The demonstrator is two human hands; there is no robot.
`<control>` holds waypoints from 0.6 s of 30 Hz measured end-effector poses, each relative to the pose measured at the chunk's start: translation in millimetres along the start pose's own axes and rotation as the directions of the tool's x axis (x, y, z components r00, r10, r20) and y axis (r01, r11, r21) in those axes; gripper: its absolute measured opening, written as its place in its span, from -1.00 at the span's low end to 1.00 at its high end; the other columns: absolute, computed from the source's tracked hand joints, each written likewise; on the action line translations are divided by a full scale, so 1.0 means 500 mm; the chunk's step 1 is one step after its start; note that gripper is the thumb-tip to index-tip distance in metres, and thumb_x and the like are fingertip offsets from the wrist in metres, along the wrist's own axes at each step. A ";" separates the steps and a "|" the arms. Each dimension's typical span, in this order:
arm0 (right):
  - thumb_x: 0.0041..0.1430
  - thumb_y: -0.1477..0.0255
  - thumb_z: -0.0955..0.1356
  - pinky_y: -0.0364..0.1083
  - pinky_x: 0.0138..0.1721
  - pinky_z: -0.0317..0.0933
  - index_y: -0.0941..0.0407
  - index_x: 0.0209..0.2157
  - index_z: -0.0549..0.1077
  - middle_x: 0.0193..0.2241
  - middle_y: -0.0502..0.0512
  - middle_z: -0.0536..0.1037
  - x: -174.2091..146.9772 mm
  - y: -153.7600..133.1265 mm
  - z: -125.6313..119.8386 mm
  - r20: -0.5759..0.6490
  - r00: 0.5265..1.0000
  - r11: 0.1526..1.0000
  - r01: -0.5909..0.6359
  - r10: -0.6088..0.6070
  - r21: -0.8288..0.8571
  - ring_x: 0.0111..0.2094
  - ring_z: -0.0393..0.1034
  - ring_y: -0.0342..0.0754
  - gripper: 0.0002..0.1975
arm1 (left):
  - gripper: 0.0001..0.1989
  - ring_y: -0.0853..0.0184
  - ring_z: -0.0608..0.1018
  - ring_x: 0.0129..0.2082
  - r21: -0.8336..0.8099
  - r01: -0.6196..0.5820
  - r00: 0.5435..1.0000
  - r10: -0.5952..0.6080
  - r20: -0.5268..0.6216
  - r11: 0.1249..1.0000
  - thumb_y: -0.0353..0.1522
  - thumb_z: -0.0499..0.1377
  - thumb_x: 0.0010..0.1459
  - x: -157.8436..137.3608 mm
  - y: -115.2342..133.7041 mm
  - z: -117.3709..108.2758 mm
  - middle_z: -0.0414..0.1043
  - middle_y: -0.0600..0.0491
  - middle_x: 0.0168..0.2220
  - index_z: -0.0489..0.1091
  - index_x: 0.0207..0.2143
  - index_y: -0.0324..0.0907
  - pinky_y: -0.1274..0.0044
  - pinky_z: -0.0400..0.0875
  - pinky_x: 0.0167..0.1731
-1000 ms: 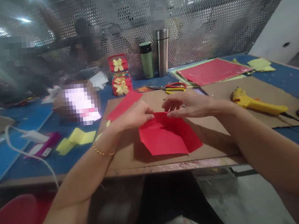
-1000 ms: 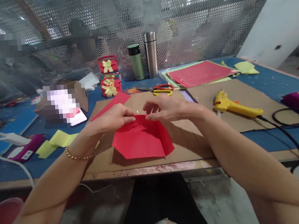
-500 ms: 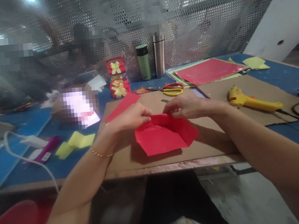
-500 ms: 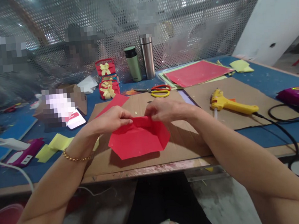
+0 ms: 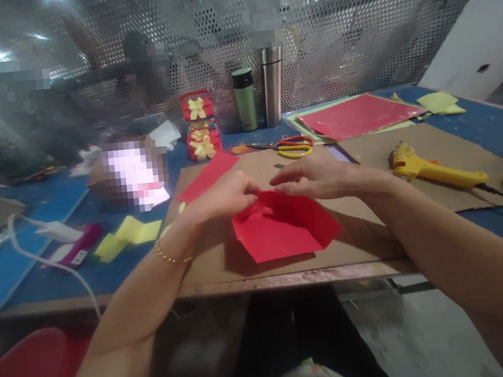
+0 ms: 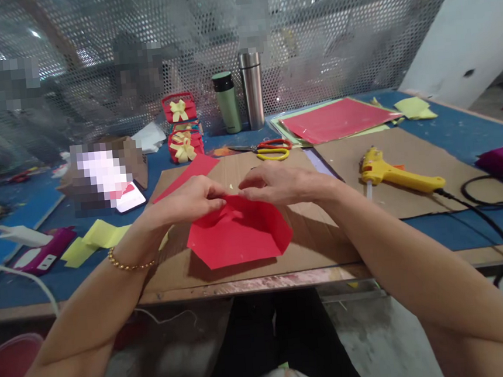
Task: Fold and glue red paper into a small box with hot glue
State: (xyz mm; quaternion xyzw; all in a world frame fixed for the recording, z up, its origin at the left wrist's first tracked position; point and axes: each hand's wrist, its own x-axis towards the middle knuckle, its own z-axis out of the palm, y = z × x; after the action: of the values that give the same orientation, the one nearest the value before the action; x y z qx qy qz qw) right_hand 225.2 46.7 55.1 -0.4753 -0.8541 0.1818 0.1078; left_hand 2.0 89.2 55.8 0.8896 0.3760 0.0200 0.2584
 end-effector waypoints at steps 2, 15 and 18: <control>0.31 0.29 0.29 -0.11 -0.28 0.22 0.14 -0.06 0.68 -0.18 0.18 0.71 0.003 -0.002 0.007 0.006 1.000 1.000 -0.009 0.009 -0.008 -0.24 0.53 0.01 -0.62 | -0.64 0.38 0.39 -0.50 -0.015 -0.030 0.999 0.030 0.011 0.999 -0.47 0.05 -0.01 -0.002 0.000 0.002 0.46 0.08 -0.52 0.64 -0.31 -0.26 0.54 0.16 -0.49; 0.18 0.49 0.32 -0.12 -0.42 0.02 0.13 -0.36 0.68 -0.44 0.11 0.64 -0.001 -0.013 0.015 -0.058 0.997 0.980 -0.051 0.041 -0.193 -0.47 0.36 -0.13 -0.75 | -0.75 0.42 0.36 -0.53 0.013 -0.095 0.993 0.094 0.073 0.995 -0.49 0.05 -0.01 -0.003 0.010 0.000 0.35 0.13 -0.58 0.55 -0.43 -0.25 0.57 0.12 -0.53; 0.18 0.49 0.33 -0.13 -0.43 0.03 0.12 -0.34 0.68 -0.44 0.10 0.65 -0.002 -0.007 0.013 -0.046 0.998 0.984 -0.040 0.032 -0.172 -0.46 0.37 -0.13 -0.76 | -0.76 0.43 0.34 -0.54 0.014 -0.093 0.993 0.092 0.077 0.996 -0.50 0.05 -0.02 -0.006 0.017 0.000 0.32 0.13 -0.59 0.53 -0.45 -0.25 0.58 0.12 -0.54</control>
State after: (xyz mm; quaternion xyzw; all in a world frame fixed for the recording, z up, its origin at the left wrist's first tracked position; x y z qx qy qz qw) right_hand 220.7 42.9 50.5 -0.5021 -0.8553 0.0988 0.0814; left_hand 5.4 82.2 60.4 0.9085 0.3244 -0.0053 0.2635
